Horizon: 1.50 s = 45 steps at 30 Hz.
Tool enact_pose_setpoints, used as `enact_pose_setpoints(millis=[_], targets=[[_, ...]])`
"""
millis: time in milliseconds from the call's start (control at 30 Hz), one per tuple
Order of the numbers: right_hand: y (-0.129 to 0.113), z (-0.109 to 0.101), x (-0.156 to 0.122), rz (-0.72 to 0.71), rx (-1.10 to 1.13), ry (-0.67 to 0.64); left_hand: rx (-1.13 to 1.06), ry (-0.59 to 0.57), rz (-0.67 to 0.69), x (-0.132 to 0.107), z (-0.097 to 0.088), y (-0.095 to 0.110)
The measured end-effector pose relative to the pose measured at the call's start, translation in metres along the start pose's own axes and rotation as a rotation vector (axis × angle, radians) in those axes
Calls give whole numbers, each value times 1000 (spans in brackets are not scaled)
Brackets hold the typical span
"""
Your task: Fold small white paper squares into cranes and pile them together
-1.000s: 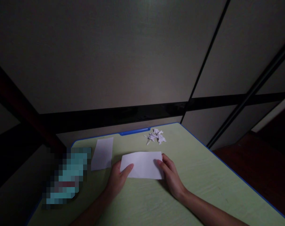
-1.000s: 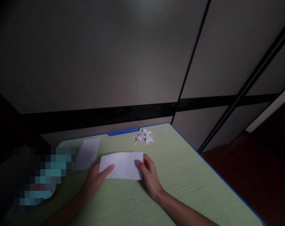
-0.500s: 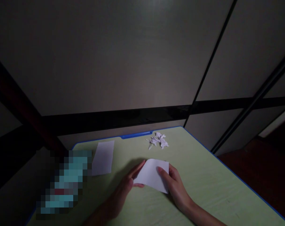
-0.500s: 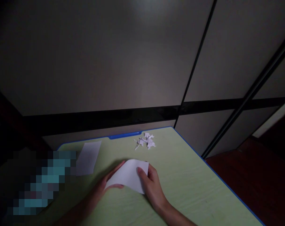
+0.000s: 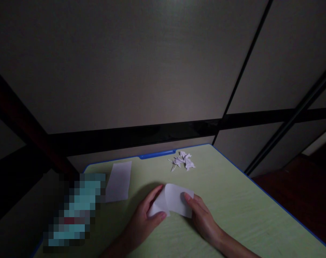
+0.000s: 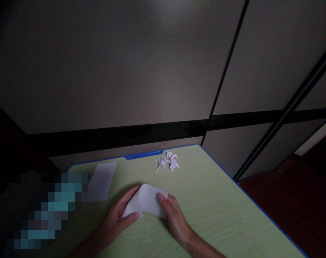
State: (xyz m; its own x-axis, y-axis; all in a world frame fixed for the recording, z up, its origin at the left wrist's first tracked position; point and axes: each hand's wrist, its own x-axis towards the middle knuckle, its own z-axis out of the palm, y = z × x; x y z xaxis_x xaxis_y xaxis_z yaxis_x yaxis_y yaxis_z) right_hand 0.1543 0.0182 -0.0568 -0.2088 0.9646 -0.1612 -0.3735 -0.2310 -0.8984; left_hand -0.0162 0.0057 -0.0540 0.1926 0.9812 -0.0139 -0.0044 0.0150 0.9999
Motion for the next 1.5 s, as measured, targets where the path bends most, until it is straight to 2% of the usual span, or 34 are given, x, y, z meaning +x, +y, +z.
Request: enact_pose_setpoints(millis=[100,200,333,667,933,1100,1233,1367,1500], targets=[[-5,6,-1,37,162,-105,24,117,-33,2,3,5],[-12,11,-3,78,286,-195,23,182,-37,4,4,8],[-13,11,-4,92,291,-282,-19,225,-37,6,3,4],[-12,12,-1,23,196,-193,-94,91,-52,3,1,13],[-9,12,2,9,151,-144,-146,49,16,4,1,2],[-10,13,2,-21,43,-141,-153,7,-46,5,2,6],[-11,11,2,-82,-40,-129,-147,-85,-86,5,4,14],[-10,9,-1,-169,-40,-192,-210,-108,-118,1,9,15],[-8,11,-5,-165,-11,-277,-318,-102,-160,-3,17,13]])
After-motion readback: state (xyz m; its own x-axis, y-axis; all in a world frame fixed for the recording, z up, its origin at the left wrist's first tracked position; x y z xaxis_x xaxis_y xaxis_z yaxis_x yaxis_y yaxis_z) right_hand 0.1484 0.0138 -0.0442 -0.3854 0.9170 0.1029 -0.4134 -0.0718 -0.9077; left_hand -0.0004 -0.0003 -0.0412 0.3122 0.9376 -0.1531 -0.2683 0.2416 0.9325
